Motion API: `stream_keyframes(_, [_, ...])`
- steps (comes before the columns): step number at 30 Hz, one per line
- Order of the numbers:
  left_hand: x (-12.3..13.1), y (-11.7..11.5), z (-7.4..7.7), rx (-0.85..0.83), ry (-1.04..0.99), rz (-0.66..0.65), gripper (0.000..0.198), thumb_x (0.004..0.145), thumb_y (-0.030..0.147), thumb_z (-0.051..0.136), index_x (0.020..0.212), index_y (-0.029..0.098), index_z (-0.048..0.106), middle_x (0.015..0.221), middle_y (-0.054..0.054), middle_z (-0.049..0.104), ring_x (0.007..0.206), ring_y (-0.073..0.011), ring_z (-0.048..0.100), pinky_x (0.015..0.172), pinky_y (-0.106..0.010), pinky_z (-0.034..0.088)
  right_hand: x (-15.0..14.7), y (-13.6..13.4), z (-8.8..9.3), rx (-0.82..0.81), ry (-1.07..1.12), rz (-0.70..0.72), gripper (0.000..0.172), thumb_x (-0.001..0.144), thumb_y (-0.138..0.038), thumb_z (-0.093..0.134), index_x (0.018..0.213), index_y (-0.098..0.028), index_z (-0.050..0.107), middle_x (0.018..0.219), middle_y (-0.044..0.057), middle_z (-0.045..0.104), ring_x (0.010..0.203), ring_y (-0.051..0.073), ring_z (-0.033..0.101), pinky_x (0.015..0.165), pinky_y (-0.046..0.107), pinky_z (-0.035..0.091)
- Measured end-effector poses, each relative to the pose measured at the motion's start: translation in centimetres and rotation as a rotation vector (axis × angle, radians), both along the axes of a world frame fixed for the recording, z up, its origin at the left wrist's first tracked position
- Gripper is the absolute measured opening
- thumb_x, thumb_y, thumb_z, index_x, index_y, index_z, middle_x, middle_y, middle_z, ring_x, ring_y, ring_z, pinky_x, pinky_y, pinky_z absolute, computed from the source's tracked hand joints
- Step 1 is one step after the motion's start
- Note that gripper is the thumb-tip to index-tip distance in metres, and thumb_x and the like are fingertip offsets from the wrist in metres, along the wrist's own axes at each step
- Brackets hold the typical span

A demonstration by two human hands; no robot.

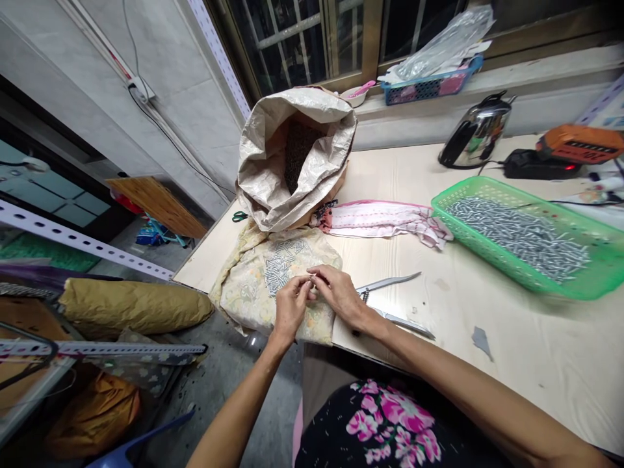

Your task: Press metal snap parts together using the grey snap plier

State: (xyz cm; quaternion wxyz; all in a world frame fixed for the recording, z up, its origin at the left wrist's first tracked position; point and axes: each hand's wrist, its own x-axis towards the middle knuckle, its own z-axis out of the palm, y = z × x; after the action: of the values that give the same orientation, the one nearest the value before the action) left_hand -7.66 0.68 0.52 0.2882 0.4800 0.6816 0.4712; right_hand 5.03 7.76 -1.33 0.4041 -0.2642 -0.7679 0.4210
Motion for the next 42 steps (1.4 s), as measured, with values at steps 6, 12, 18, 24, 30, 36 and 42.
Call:
stream_keyframes(6, [-0.3,0.3,0.1,-0.092,-0.401,-0.052,0.036,0.081,0.049,0.062,0.084,0.014,0.067,0.065,-0.002,0.065,0.06,-0.0145,0.061,0.062,-0.025,0.051,0.3,-0.1,-0.3,0.109,-0.067,0.045,0.018,0.095,-0.019,0.043,0.097,-0.018,0.061,0.091,0.008,0.062,0.085,0.019,0.059,0.078,0.032,0.046])
stream_keyframes(12, [-0.7,0.1,0.5,-0.111,-0.35,-0.027,0.037,0.075,0.051,0.069,0.081,0.014,0.067,0.057,0.001,0.062,0.052,-0.0116,0.058,0.059,-0.024,0.052,0.2,0.0,0.3,0.013,-0.111,0.044,0.014,0.092,-0.02,0.051,0.079,-0.019,0.057,0.078,0.003,0.063,0.072,0.014,0.057,0.067,0.027,0.041])
stream_keyframes(18, [-0.6,0.4,0.7,-0.102,-0.413,0.009,0.043,0.07,0.056,0.071,0.078,0.015,0.061,0.055,0.002,0.061,0.049,-0.0111,0.058,0.055,-0.023,0.051,0.0,-0.2,0.9,-0.079,-0.014,0.026,0.009,0.09,-0.021,0.051,0.086,-0.019,0.059,0.076,0.001,0.064,0.07,0.013,0.059,0.067,0.026,0.042])
stream_keyframes(24, [-0.3,0.6,1.6,-0.184,-0.679,-0.05,0.05,0.059,0.055,0.081,0.073,0.015,0.056,0.052,0.004,0.057,0.047,-0.0084,0.055,0.058,-0.024,0.053,0.3,-0.8,1.3,-0.11,0.019,0.009,0.012,0.09,-0.025,0.05,0.085,-0.02,0.06,0.08,0.002,0.067,0.074,0.014,0.06,0.07,0.027,0.044])
stream_keyframes(30, [-0.4,0.1,1.9,-0.159,-0.551,-0.132,0.047,0.067,0.054,0.076,0.083,0.015,0.056,0.065,0.004,0.058,0.046,-0.0053,0.047,0.049,-0.021,0.048,1.0,0.0,2.3,-0.318,0.035,0.092,0.013,0.087,-0.029,0.054,0.083,-0.019,0.061,0.068,-0.001,0.065,0.063,0.013,0.06,0.061,0.025,0.045])
stream_keyframes(36, [-1.3,-0.7,2.2,-0.177,-0.145,-0.296,0.038,0.085,0.056,0.056,0.078,0.019,0.053,0.056,0.006,0.046,0.044,-0.0082,0.043,0.046,-0.02,0.037,1.6,0.5,2.3,-0.488,0.109,0.242,0.022,0.083,-0.039,0.059,0.086,-0.017,0.061,0.068,-0.001,0.063,0.063,0.013,0.062,0.06,0.026,0.047])
stream_keyframes(42, [0.6,-1.3,2.2,0.159,0.298,0.003,0.022,0.091,0.038,0.049,0.078,0.022,0.056,0.075,0.0,0.056,0.07,-0.0145,0.05,0.071,-0.025,0.04,1.1,0.0,3.4,-0.582,0.214,0.29,0.035,0.082,-0.052,0.061,0.089,-0.018,0.058,0.076,0.0,0.06,0.066,0.012,0.06,0.064,0.027,0.049])
